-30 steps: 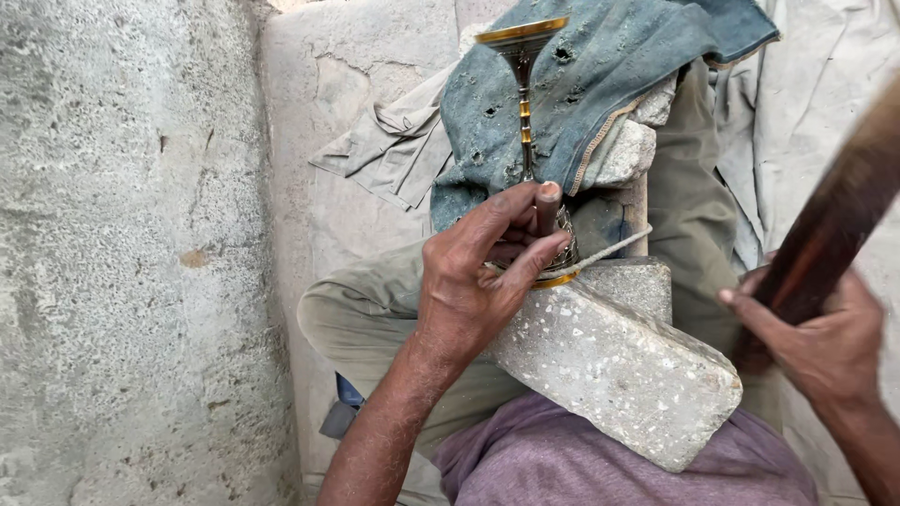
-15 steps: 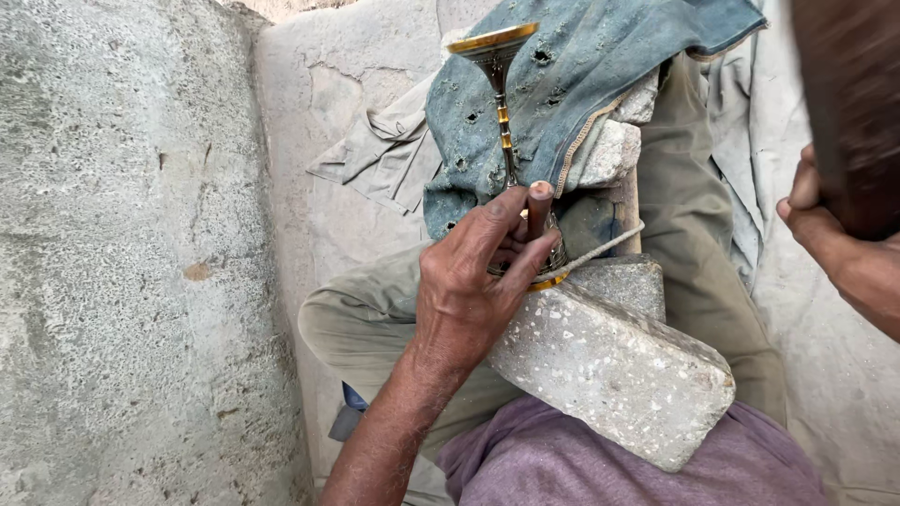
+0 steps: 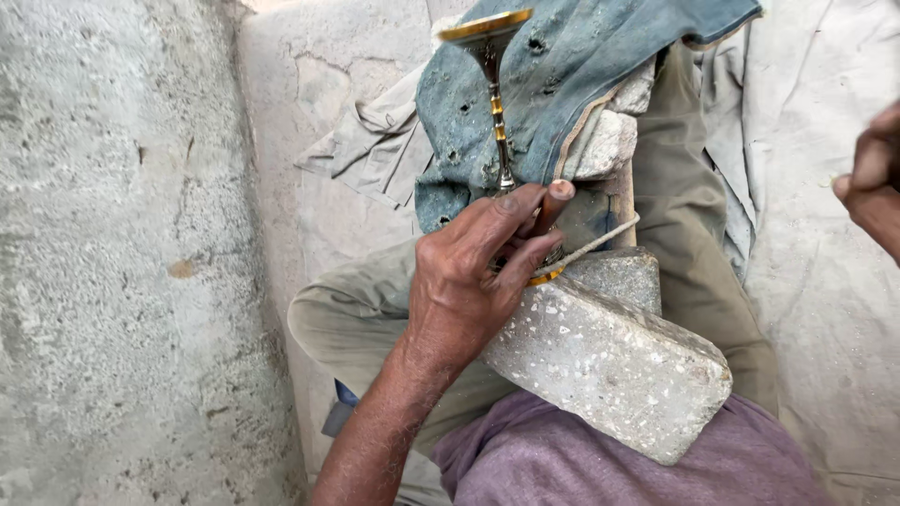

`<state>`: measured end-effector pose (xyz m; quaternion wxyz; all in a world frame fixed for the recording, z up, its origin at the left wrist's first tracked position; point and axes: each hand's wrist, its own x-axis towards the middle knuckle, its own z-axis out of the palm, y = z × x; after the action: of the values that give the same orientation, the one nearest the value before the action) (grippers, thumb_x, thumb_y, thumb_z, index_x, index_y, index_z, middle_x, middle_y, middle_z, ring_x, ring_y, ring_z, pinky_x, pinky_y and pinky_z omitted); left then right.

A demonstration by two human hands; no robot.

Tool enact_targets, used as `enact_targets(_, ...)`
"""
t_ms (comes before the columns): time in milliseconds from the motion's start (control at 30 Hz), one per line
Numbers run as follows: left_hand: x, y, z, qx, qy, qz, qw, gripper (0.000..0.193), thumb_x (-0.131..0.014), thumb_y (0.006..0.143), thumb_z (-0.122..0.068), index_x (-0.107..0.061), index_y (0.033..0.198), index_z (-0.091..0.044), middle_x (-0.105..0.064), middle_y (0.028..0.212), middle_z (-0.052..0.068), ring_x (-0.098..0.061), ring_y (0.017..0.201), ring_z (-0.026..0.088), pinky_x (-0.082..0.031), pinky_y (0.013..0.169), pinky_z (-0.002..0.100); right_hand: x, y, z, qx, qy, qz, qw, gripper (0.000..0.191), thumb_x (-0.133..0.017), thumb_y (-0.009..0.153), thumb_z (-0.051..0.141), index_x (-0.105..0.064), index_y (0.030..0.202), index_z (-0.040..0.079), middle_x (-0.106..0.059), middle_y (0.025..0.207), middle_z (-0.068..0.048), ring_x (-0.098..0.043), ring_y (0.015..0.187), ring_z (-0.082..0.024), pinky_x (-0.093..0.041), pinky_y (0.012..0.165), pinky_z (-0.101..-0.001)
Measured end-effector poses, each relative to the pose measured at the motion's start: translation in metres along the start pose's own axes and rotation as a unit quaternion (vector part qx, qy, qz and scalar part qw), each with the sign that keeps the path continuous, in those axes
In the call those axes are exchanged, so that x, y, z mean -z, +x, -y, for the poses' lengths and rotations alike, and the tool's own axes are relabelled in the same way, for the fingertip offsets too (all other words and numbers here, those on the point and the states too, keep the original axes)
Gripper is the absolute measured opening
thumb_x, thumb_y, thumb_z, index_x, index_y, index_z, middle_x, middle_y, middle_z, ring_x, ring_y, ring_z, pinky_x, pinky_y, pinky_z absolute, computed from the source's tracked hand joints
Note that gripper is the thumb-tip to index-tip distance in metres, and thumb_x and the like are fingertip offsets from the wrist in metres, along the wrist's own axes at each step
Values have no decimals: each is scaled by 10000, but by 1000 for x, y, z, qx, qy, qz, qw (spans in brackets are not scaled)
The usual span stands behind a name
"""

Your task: The person sits on the ground holding a metal punch against the ornate base of a brass lamp-like object resting on a stone block, repeatedly striking the punch with a wooden mallet to shape the metal surface, repositioning the punch and rotating the object between strikes.

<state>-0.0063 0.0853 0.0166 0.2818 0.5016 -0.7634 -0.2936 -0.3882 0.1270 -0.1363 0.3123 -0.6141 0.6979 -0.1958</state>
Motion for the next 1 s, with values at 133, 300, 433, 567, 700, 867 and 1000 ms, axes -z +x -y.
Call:
enact_targets(133, 3, 0, 1, -25, 14, 4, 1000, 395, -829, 956, -138, -669, 1317, -126, -755, 1086, 42, -766, 951, 137, -654, 805, 283, 2, -7, -7, -5, -8, -3, 1000, 180, -755, 985, 34, -617, 1091, -13, -688, 920, -113, -702, 816, -182, -599, 731, -325)
enact_targets(300, 8, 2, 5, 4, -61, -28, 998, 437, -825, 965, -150, -643, 1363, -133, -748, 1173, 46, -769, 1021, 108, -695, 895, 262, -8, -14, -10, -8, 16, 10, 1000, 143, -750, 1002, 29, -625, 1058, -16, -686, 923, -117, -698, 816, -183, -595, 729, -325)
enact_targets(433, 14, 10, 9, 33, -79, 13, 996, 461, -819, 947, -142, -646, 1374, -120, -763, 1108, 41, -770, 967, 98, -697, 842, 254, -17, -13, 2, -2, 47, 8, 999, 122, -745, 1016, 25, -632, 1032, -18, -685, 926, -119, -695, 816, -184, -592, 727, -326)
enact_targets(567, 14, 18, 11, 59, -64, 50, 995, 482, -829, 912, -144, -647, 1357, -107, -766, 1052, 39, -768, 909, 96, -686, 794, 256, -10, -8, 30, 2, 39, 5, 999, 113, -741, 1030, 20, -638, 1005, -20, -684, 929, -121, -692, 816, -185, -589, 725, -327)
enact_targets(700, 10, 17, 10, 76, -55, 51, 994, 464, -826, 919, -165, -641, 1343, -124, -755, 986, 35, -780, 870, 104, -688, 768, 265, 8, -1, 76, 65, -34, -46, 996, 223, -726, 1008, 4, -620, 1201, -29, -689, 956, -128, -714, 816, -187, -586, 751, -295)
enact_targets(867, 4, 12, 8, -28, 69, 13, 997, 482, -851, 918, -195, -633, 1342, -122, -739, 1029, 92, -753, 886, 213, -629, 747, 350, 27, 14, 136, 174, -127, -65, 974, 371, -754, 793, -139, -664, 1146, -66, -683, 933, -195, -699, 817, -256, -583, 783, -371)
enact_targets(1000, 3, 12, 9, 2, 22, 20, 1000, 472, -824, 923, -184, -641, 1354, -131, -739, 1017, 85, -766, 868, 202, -640, 729, 339, 17, 15, 150, 25, 268, -39, 962, 297, -679, 973, 20, -614, 1263, 32, -654, 967, -69, -686, 957, -134, -594, 916, -281)
